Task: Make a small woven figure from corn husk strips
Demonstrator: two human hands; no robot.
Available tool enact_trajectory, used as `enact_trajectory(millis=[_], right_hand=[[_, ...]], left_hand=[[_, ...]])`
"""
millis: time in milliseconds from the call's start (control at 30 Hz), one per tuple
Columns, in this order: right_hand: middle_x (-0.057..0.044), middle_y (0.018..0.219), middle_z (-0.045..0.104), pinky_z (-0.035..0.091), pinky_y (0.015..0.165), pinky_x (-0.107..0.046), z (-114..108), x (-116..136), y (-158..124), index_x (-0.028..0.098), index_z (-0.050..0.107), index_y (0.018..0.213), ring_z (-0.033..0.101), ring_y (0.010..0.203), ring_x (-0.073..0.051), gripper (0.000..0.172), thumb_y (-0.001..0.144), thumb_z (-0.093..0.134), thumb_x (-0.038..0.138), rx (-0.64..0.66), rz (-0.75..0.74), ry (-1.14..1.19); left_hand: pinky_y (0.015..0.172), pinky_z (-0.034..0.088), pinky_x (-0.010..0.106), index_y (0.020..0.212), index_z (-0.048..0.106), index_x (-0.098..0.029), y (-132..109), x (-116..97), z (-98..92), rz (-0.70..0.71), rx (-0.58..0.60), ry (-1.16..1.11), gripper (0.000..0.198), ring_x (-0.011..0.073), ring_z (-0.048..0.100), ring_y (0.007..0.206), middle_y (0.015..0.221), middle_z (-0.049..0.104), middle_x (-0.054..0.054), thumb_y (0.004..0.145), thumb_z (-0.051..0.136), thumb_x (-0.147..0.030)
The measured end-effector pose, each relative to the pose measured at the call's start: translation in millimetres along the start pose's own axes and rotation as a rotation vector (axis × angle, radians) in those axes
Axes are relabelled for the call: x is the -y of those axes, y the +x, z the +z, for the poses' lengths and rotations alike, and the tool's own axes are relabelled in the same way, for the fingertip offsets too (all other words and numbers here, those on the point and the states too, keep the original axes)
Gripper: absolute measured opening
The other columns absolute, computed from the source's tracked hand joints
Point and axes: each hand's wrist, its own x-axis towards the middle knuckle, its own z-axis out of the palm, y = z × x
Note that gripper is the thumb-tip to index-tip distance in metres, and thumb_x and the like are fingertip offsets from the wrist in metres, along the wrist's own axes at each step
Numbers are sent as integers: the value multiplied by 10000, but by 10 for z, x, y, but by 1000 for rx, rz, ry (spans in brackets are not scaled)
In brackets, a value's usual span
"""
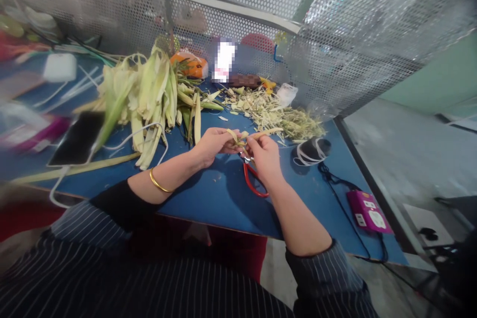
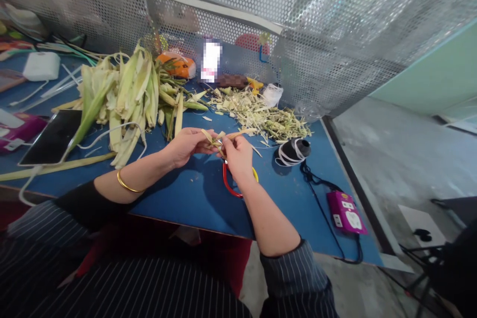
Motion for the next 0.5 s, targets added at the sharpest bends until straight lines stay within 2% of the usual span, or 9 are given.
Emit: enact_trajectory(millis=[100, 200, 400, 500], right_hand=[[39, 573, 562, 456, 467, -235, 6, 5, 0, 179, 596, 747, 497, 457, -85, 164, 725, 642, 335, -46, 1, 6], [45, 575, 562, 486, 476, -249, 17, -24, 12, 184, 588, 746, 512, 451, -88, 176, 715, 656, 344, -36, 26, 79], [52, 570, 571, 485, 467, -252, 13, -78, 36, 187, 564, 762, 582, 450, -117, 237, 718, 677, 391, 42, 89, 154], [16, 632, 626, 459, 431, -254, -29, -20, 17, 187, 558, 768, 596, 439, -131, 270, 783, 607, 452, 154, 119, 38]], left_hand=[[708, 556, 262, 834, 721, -98, 3, -24, -33, -21, 79, -44, 174, 150, 698, 666, 743, 711, 96, 727, 585, -96], [748, 557, 274, 816, 719, -96, 2, -8, -43, 20, 95, -35, 168, 131, 686, 665, 781, 715, 88, 685, 615, -77], [684, 544, 257, 796, 715, -90, -5, 53, 2, 93, -4, 51, 163, 88, 627, 583, 760, 704, 62, 656, 748, -167], [648, 538, 241, 758, 704, -104, 26, 46, -18, 129, -101, 26, 108, 73, 598, 554, 697, 683, 34, 677, 737, -168]])
